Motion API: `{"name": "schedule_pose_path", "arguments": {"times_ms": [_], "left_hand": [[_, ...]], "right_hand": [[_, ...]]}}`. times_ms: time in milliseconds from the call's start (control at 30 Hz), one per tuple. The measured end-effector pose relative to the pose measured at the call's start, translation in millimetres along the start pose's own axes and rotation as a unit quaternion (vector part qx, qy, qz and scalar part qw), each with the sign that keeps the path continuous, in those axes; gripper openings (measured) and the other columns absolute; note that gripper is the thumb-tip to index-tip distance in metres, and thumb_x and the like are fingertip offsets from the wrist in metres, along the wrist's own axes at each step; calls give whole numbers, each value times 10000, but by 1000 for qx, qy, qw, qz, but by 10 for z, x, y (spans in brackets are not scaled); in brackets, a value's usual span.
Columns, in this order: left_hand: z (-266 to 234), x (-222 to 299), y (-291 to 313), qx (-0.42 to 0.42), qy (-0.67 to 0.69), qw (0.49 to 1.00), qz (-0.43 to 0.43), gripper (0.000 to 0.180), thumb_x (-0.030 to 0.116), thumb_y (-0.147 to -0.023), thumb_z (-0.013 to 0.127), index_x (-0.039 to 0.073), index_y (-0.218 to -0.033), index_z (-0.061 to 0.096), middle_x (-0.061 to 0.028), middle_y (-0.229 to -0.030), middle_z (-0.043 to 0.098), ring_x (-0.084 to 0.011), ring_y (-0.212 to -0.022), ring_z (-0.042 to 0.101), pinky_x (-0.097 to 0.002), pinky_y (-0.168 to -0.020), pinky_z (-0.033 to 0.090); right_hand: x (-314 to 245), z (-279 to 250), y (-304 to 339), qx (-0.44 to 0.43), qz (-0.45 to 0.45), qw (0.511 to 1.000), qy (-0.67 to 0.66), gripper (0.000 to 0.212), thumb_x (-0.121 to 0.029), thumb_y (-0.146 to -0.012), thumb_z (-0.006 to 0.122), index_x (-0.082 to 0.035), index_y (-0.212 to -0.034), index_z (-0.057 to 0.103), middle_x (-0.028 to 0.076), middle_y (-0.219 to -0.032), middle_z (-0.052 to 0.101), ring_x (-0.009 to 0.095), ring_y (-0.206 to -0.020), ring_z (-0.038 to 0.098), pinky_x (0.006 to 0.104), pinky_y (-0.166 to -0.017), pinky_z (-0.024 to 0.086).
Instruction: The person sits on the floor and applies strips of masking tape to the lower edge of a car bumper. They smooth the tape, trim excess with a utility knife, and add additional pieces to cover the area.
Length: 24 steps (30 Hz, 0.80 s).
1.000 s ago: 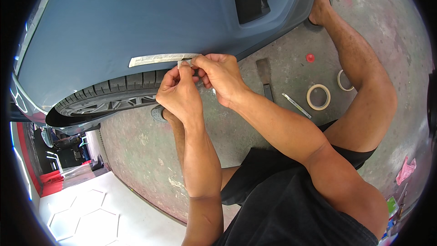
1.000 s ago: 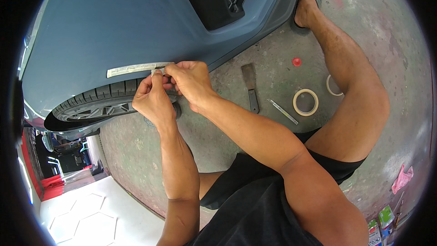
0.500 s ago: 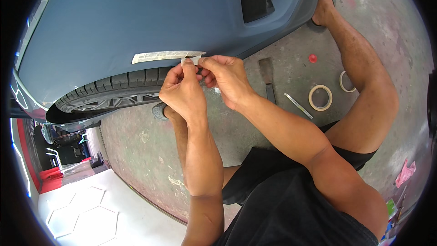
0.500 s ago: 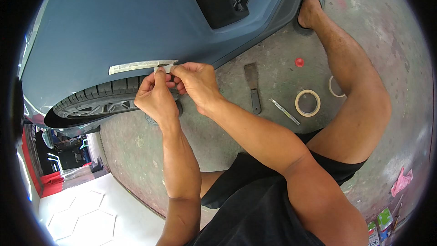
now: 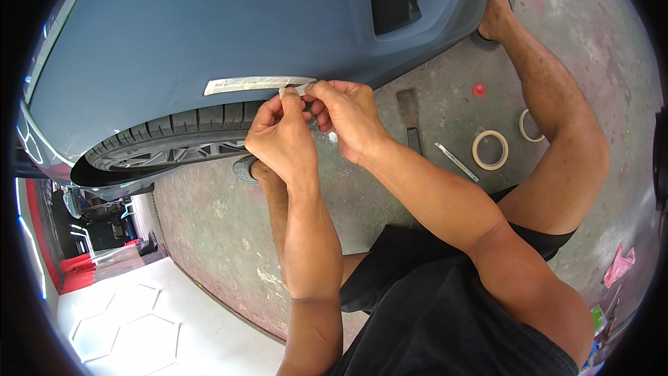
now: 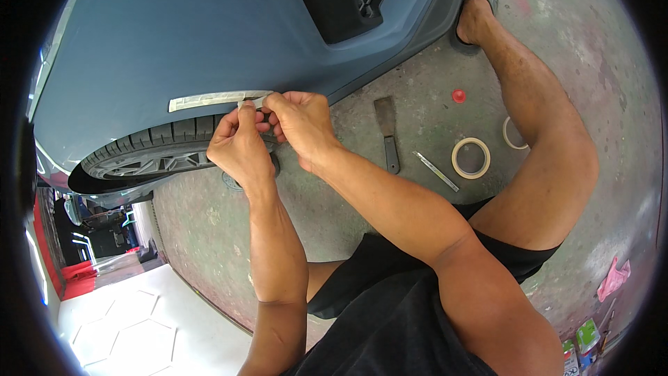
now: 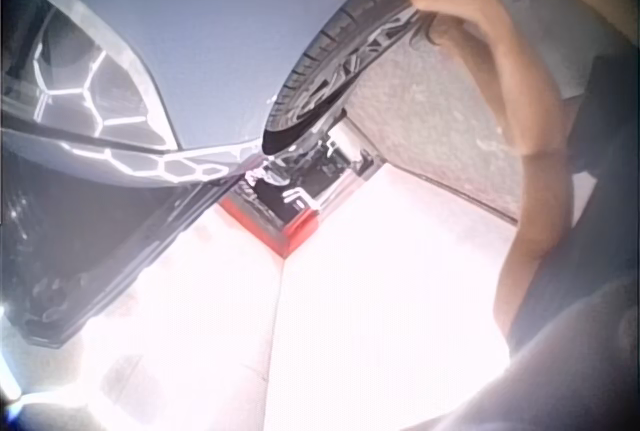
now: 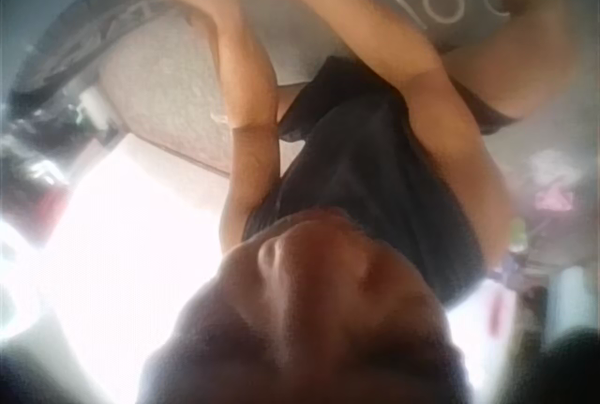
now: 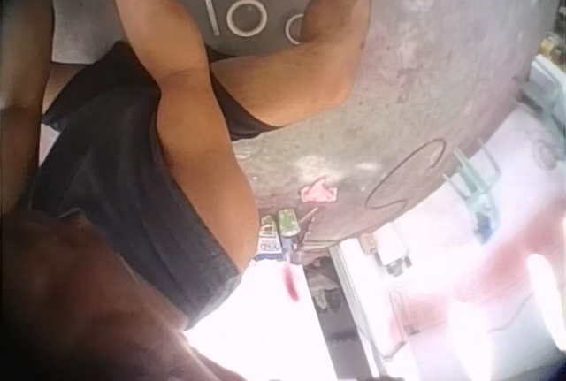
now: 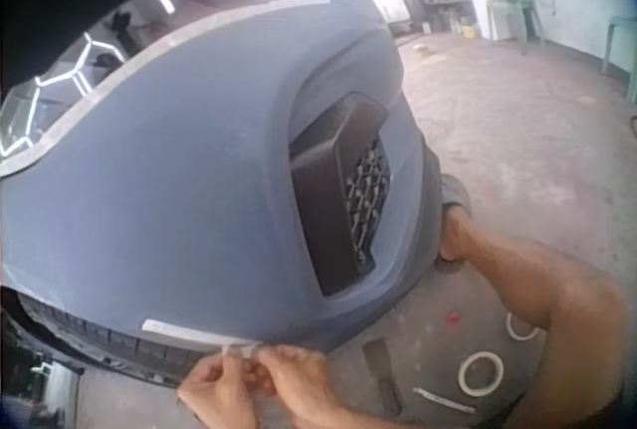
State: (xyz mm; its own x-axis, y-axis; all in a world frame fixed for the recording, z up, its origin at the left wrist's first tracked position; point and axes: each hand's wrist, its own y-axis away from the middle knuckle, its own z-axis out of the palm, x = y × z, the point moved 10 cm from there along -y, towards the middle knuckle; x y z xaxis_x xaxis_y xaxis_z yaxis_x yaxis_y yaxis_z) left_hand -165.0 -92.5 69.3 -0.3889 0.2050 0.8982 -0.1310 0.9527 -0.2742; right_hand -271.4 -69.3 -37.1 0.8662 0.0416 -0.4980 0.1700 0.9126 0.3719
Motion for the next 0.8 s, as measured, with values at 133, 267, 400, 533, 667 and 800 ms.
{"name": "schedule_pose_path", "arguments": {"times_ms": [133,267,400,533,667,800], "left_hand": [[-11,-12,-8,2,3,1000,-3,175,96,-939,734,-69,-889,760,-85,-750,735,-106,-629,653,-241,-590,513],[-11,-25,-7,2,5,1000,-13,189,111,-940,732,-67,-884,761,-83,-739,731,-110,-624,652,-251,-597,510],[-28,-32,-15,2,6,1000,-17,194,113,-942,716,-62,-874,762,-82,-732,726,-112,-619,648,-257,-602,508],[-33,-40,-15,5,4,1000,-18,191,106,-942,703,-59,-869,765,-84,-733,725,-113,-618,646,-259,-602,509],[-30,-30,-22,2,-3,1000,-12,186,105,-941,705,-59,-880,768,-83,-734,725,-113,-620,646,-260,-603,510],[-38,26,-14,7,-25,1000,-1,180,102,-934,711,-62,-888,769,-80,-735,725,-113,-624,646,-258,-602,509]], "right_hand": [[-5,14,-6,-2,-5,1000,0,191,-191,-905,743,-25,-814,715,28,-722,629,90,-603,535,249,-562,436],[-8,1,-3,2,-10,1000,1,190,-192,-909,745,-30,-815,714,26,-738,635,90,-620,546,247,-576,443],[14,-8,-8,0,-11,1000,-5,192,-195,-913,745,-38,-808,709,26,-740,638,91,-628,556,252,-583,451],[-14,4,2,3,-15,1000,2,194,-195,-915,745,-43,-800,706,22,-729,638,89,-623,555,254,-584,456],[-5,-6,-2,9,-12,1000,6,194,-192,-921,741,-44,-800,707,14,-718,636,84,-613,548,248,-582,454],[3,-7,0,9,-10,1000,0,187,-188,-927,738,-50,-804,711,6,-711,630,80,-609,541,243,-575,446]]}}
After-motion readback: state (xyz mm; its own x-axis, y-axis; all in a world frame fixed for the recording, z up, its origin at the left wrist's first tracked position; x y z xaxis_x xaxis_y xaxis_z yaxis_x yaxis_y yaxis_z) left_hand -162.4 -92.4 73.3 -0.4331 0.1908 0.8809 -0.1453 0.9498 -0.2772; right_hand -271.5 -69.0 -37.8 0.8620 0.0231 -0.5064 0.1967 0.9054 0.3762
